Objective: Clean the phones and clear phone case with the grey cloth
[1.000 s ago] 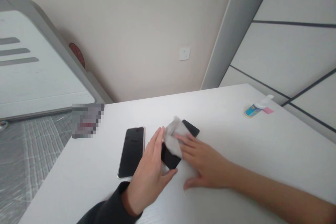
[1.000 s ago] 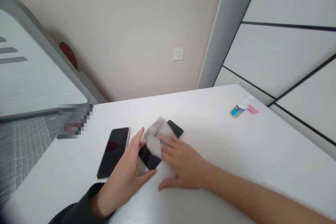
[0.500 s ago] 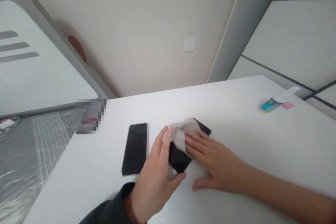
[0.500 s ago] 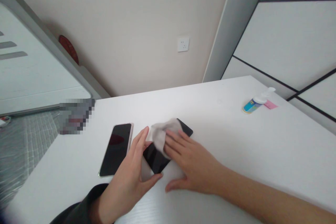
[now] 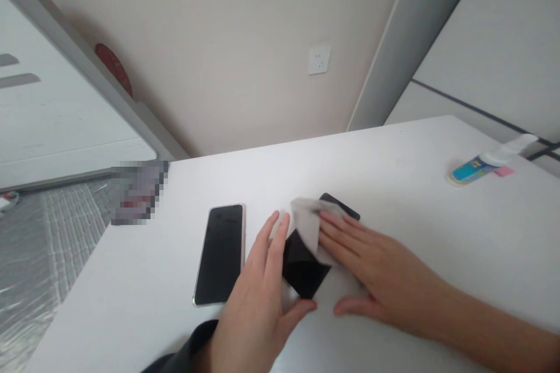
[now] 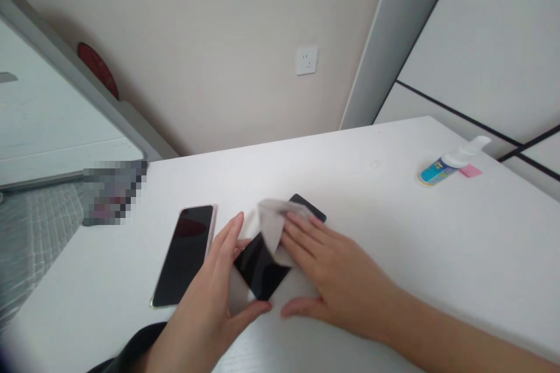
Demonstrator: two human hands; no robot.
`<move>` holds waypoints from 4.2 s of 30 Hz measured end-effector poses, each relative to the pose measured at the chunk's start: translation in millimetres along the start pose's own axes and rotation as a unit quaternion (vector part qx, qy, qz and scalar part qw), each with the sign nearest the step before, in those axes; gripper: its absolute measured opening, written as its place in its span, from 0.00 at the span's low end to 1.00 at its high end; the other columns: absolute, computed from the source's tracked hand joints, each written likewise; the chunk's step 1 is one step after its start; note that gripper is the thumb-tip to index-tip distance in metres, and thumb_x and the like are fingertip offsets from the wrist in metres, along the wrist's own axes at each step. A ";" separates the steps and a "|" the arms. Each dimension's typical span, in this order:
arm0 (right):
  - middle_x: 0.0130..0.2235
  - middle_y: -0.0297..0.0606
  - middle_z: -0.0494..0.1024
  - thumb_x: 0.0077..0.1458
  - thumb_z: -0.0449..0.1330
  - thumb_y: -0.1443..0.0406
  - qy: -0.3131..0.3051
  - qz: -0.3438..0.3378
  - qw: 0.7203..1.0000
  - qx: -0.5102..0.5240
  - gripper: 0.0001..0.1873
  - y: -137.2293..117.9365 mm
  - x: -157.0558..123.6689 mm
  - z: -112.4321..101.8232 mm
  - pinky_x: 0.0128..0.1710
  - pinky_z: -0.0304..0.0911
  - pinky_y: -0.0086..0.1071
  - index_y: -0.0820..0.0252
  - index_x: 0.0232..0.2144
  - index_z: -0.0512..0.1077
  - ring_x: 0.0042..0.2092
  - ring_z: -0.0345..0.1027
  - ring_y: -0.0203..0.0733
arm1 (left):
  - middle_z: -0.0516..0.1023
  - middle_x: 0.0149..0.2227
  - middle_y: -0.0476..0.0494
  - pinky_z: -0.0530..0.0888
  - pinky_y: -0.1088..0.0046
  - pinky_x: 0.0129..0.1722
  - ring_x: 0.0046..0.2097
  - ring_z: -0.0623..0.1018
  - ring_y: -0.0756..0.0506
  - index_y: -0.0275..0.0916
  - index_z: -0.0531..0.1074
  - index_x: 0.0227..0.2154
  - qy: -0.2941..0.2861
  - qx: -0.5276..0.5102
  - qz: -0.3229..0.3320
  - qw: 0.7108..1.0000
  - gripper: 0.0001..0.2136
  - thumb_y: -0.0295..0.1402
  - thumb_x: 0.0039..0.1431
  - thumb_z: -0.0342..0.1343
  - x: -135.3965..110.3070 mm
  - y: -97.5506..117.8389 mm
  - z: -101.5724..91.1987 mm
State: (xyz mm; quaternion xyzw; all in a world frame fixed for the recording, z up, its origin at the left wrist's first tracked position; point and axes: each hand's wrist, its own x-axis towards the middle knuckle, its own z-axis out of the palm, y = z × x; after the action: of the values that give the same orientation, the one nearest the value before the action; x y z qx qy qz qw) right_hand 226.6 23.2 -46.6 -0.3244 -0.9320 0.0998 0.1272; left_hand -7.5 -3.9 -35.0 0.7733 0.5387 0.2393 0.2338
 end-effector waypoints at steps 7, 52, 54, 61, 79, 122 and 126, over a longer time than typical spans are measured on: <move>0.66 0.50 0.67 0.64 0.55 0.45 -0.013 -0.114 0.993 0.001 0.40 -4.1 2.9 -5.7 0.66 0.62 0.42 0.69 0.66 0.63 0.68 0.61 0.50 | 0.54 0.73 0.32 0.72 0.43 0.61 0.70 0.62 0.27 0.56 0.30 0.72 -0.002 0.020 0.041 0.999 0.63 0.21 0.45 0.69 -2.4 -6.5 0.4; 0.68 0.55 0.63 0.64 0.51 0.40 0.043 0.026 0.998 -0.034 0.44 -20.6 24.1 2.3 0.70 0.45 0.63 0.70 0.67 0.62 0.70 0.54 0.61 | 0.31 0.76 0.39 0.69 0.48 0.65 0.71 0.60 0.29 0.58 0.37 0.71 0.006 -0.059 -0.046 0.997 0.53 0.26 0.54 0.68 -1.3 16.4 -1.9; 0.68 0.53 0.64 0.61 0.50 0.36 0.027 -0.013 0.999 -0.014 0.48 -23.8 25.8 3.2 0.70 0.46 0.60 0.69 0.66 0.63 0.70 0.53 0.61 | 0.29 0.76 0.41 0.69 0.50 0.66 0.72 0.56 0.29 0.57 0.37 0.71 0.007 -0.056 -0.046 0.997 0.54 0.21 0.52 0.66 -1.5 17.3 -1.9; 0.69 0.57 0.60 0.67 0.44 0.41 0.025 0.066 0.994 -0.079 0.42 0.7 20.6 -5.4 0.68 0.45 0.67 0.69 0.65 0.64 0.70 0.54 0.62 | 0.26 0.76 0.41 0.68 0.50 0.66 0.71 0.59 0.31 0.58 0.35 0.72 -0.005 -0.044 -0.032 0.999 0.50 0.26 0.58 0.63 0.0 17.9 -4.7; 0.68 0.51 0.65 0.63 0.45 0.36 -0.016 -0.087 0.996 -0.018 0.45 -3.9 7.6 -6.6 0.71 0.43 0.57 0.63 0.64 0.67 0.70 0.54 0.55 | 0.24 0.76 0.43 0.62 0.41 0.67 0.74 0.46 0.25 0.58 0.31 0.72 0.002 -0.081 -0.022 0.996 0.55 0.23 0.53 0.65 -0.3 11.7 -3.3; 0.56 0.37 0.81 0.69 0.48 0.75 0.110 -0.172 0.976 -0.071 0.20 29.4 8.4 -16.1 0.62 0.68 0.41 0.56 0.54 0.75 0.59 0.73 0.41 | 0.56 0.72 0.35 0.58 0.59 0.72 0.73 0.57 0.43 0.35 0.52 0.70 -0.152 -0.042 0.096 0.983 0.34 0.20 0.61 0.48 12.2 7.4 -22.4; 0.51 0.36 0.83 0.69 0.50 0.74 0.151 -0.159 0.974 -0.051 0.20 24.9 11.8 -23.1 0.57 0.73 0.40 0.54 0.54 0.75 0.54 0.77 0.42 | 0.60 0.71 0.38 0.61 0.58 0.70 0.71 0.62 0.42 0.39 0.57 0.69 -0.135 -0.059 0.108 0.983 0.31 0.22 0.63 0.49 16.8 1.8 -23.0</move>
State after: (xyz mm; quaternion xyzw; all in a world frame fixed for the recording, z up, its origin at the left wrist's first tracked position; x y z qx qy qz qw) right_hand 239.0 52.2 -29.3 -0.1890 -0.9456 -0.0195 0.2640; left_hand -15.3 13.8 -14.1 0.8367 0.4006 0.1881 0.3226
